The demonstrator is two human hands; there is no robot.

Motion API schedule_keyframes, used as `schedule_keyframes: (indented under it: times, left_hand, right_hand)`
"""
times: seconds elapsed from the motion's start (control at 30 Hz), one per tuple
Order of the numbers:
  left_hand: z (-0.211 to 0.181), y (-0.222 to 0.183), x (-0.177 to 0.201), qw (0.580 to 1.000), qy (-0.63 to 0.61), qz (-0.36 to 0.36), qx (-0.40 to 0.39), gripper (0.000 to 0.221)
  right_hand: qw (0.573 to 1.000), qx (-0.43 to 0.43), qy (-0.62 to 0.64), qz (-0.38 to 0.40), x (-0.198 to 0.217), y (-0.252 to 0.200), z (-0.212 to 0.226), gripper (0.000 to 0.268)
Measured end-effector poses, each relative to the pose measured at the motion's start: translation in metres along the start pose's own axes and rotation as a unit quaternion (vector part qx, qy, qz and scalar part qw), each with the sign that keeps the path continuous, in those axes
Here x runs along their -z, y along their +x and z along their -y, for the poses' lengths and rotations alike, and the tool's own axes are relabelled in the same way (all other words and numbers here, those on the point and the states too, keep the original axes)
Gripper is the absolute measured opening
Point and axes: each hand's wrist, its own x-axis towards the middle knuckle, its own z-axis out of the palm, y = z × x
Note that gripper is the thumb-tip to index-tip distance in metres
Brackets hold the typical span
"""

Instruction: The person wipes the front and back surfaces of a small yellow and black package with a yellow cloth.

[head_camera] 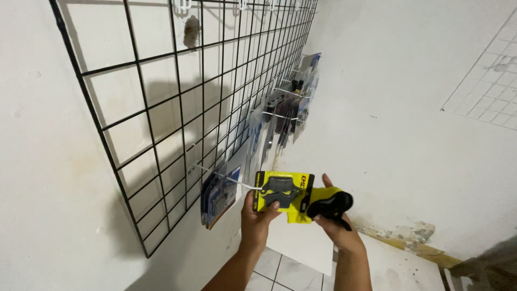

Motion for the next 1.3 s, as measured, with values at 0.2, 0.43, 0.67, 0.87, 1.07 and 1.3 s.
schedule_keyframes:
  times: [0.2,0.43,0.67,0.87,1.07,1.3]
  left_hand:
    - [0.016,-0.002,0.004,0.998,-0.029,0.032,-0.039,0.053]
    - [0.007,-0.003,0.005,1.0,-0.004,0.018,0.0,0.051]
    - [-0.011,-0.004,-0.002,0.999,-0.015,-0.028,0.012,0.053]
    - [0.003,0.004,0.003,0.998,-0.015,-0.03,0.046,0.055]
    - [0.006,0.005,0.005,0.997,0.038,0.05,-0.037,0.043]
    - [-0.002,-0.003,0.004,0.997,0.001,0.067,-0.025,0.05]
  right_hand:
    - [0.995,-0.087,-0.036,-0.03,-0.039,0.004,0.005,0.083]
    - [0.994,-0.047,-0.007,-0.103,-0.056,0.008,0.001,0.074]
    - [0.98,-0.073,-0.017,-0.184,-0.061,0.007,-0.044,0.048]
    - [0.992,0.042,-0.062,-0.104,-0.058,0.011,-0.026,0.096]
    - [0.989,0.031,-0.04,-0.136,-0.057,0.01,-0.002,0.084]
    - [0.984,-0.032,0.079,-0.157,-0.043,0.01,-0.03,0.064]
